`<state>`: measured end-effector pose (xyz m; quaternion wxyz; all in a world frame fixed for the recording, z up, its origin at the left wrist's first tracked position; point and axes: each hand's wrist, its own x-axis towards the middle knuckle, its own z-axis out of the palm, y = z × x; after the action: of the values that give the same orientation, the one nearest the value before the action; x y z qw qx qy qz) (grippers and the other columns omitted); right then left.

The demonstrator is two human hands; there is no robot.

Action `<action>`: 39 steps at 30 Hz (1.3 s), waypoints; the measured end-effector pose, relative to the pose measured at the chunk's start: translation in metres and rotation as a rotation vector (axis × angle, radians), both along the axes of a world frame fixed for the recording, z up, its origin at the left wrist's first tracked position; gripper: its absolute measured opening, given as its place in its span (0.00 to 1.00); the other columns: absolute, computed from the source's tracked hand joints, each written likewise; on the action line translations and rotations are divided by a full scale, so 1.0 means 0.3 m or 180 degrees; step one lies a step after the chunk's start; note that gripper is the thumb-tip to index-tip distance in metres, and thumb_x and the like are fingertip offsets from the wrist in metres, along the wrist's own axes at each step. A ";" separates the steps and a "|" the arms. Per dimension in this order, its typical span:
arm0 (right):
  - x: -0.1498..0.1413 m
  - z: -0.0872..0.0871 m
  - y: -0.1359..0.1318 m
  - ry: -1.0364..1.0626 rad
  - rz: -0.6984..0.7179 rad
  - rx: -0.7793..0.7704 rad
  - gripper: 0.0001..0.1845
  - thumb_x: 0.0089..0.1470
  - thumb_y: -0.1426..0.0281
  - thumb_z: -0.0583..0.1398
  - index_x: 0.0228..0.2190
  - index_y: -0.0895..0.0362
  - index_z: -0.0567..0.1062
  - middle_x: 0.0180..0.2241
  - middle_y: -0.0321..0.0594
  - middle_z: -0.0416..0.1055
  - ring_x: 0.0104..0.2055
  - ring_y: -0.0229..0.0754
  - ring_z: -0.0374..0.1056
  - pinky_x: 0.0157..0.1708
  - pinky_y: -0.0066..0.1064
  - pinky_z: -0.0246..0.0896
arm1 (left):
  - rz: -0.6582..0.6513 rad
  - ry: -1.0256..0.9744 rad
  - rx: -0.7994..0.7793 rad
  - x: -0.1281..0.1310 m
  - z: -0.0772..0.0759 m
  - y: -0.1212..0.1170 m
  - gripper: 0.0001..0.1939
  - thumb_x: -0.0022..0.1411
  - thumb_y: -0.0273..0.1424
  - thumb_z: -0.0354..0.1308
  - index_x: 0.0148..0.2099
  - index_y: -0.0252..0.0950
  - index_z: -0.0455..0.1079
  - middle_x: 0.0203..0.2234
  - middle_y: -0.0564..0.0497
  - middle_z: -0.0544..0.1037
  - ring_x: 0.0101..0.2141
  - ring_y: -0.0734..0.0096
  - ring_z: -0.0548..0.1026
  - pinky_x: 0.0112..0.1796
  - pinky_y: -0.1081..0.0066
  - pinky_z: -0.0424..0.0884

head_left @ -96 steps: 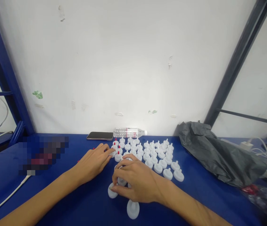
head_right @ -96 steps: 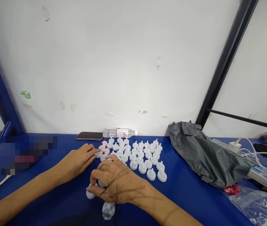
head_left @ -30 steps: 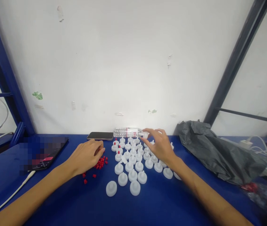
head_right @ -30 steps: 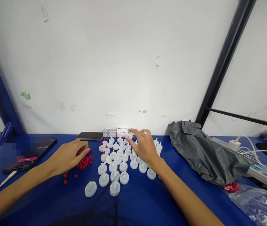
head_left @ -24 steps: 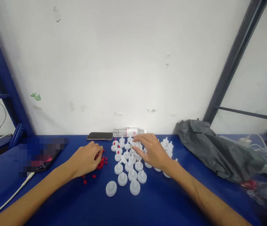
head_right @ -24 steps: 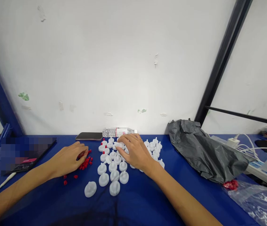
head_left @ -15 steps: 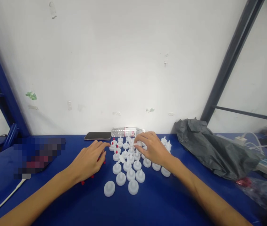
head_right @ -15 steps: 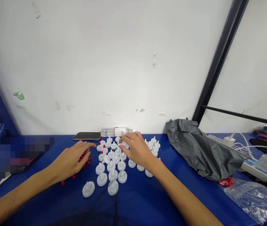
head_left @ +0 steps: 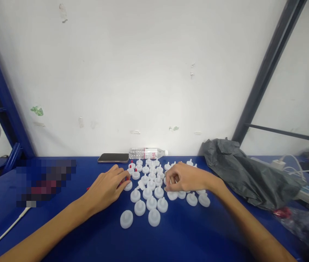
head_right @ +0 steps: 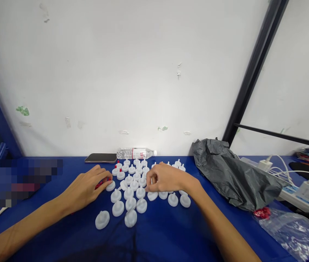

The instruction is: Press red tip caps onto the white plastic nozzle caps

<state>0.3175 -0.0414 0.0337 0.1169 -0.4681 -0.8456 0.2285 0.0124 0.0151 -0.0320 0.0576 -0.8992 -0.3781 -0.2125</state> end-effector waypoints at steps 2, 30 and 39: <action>0.010 0.010 -0.005 -0.0089 0.0061 -0.0333 0.08 0.52 0.62 0.66 0.31 0.53 0.82 0.26 0.35 0.79 0.26 0.38 0.71 0.23 0.27 0.59 | -0.0018 -0.0096 0.0051 -0.002 0.005 0.000 0.10 0.72 0.34 0.49 0.42 0.42 0.71 0.33 0.53 0.77 0.38 0.63 0.72 0.30 0.69 0.66; -0.195 -0.126 -0.006 0.0255 0.0270 0.2493 0.17 0.60 0.57 0.63 0.46 0.54 0.77 0.38 0.40 0.82 0.37 0.44 0.75 0.42 0.39 0.60 | -0.0474 -0.0477 0.0230 0.087 0.037 -0.125 0.18 0.72 0.31 0.40 0.29 0.39 0.61 0.25 0.52 0.71 0.30 0.63 0.67 0.27 0.65 0.60; -0.203 -0.125 0.008 -0.0368 0.0345 0.3778 0.15 0.67 0.62 0.56 0.49 0.56 0.73 0.41 0.39 0.81 0.42 0.45 0.72 0.53 0.46 0.54 | 0.0003 -0.2235 -0.1828 0.148 0.039 -0.124 0.23 0.67 0.48 0.44 0.24 0.41 0.52 0.19 0.58 0.57 0.22 0.71 0.55 0.24 0.68 0.54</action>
<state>0.2566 -0.0392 -0.0039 0.3003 -0.2906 -0.8564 -0.3031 0.0567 -0.0220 -0.0201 -0.3259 -0.7520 -0.4188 -0.3910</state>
